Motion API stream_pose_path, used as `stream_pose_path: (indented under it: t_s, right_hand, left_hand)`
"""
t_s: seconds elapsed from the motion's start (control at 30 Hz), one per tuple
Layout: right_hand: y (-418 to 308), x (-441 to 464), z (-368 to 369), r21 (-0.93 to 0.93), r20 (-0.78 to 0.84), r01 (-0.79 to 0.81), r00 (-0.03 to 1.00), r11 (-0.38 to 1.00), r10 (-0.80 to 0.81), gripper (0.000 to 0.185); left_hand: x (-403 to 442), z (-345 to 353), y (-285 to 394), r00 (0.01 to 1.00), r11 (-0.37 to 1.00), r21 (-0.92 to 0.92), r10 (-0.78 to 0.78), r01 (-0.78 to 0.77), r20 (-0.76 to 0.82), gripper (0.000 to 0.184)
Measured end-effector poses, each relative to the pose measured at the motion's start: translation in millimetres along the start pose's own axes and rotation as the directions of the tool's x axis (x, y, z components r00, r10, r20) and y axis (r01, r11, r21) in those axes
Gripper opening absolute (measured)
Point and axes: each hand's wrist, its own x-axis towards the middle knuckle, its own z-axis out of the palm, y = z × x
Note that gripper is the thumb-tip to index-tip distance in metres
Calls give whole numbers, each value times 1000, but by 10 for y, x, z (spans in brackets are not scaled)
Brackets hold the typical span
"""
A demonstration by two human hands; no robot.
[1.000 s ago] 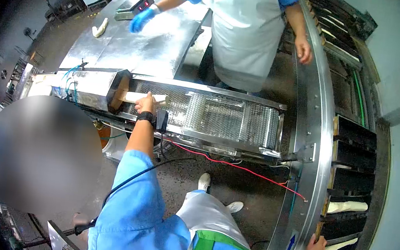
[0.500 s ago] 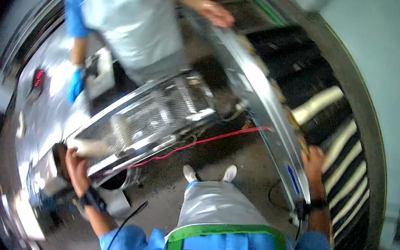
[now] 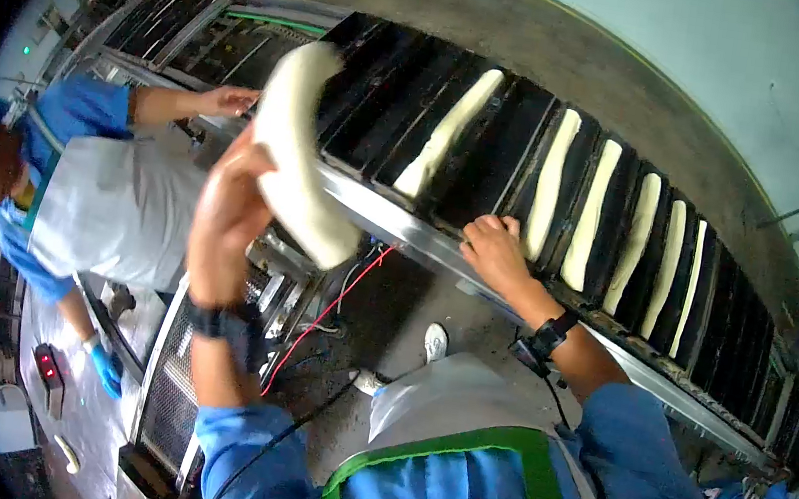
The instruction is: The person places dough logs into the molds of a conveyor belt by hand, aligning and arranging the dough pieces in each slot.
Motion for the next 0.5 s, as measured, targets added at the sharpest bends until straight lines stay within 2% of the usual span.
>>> stream_pose_path:
  t_s: [0.03,0.1,0.17,0.23,0.27,0.3,0.37,0.43,0.5]
  right_hand:
    - [11,16,-5,25,16,-2,1000,1000,2,16]
    - [19,39,-5,40,1,2,1000,999,-2,16]
    - [6,50,-21,53,-4,-2,1000,999,2,16]
    - [24,48,-60,68,-7,1,1000,998,0,16]
    - [37,57,-89,106,28,-11,1000,994,9,16]
    - [40,55,-98,144,63,-27,998,989,18,17]
    - [45,73,-89,170,45,-36,999,985,28,17]
    - [21,105,-131,172,-11,-26,1000,985,29,17]
    - [27,108,-131,178,18,-32,999,984,30,17]
  left_hand:
    - [276,154,-109,990,998,15,-67,65,124,50]
    - [788,377,-447,912,971,173,-218,166,346,51]
    - [1272,401,-1180,889,930,346,-259,124,378,52]
    - [1267,476,-1727,959,861,505,-188,57,212,52]
    - [1273,444,-1901,984,672,738,-86,-60,158,51]
    - [1248,440,-2001,990,405,904,29,-139,139,50]
    - [1224,268,-2084,959,513,833,-66,-206,277,36]
    - [1015,383,-1834,950,418,895,-186,-155,251,30]
    - [923,310,-1884,960,395,902,-135,-177,247,24]
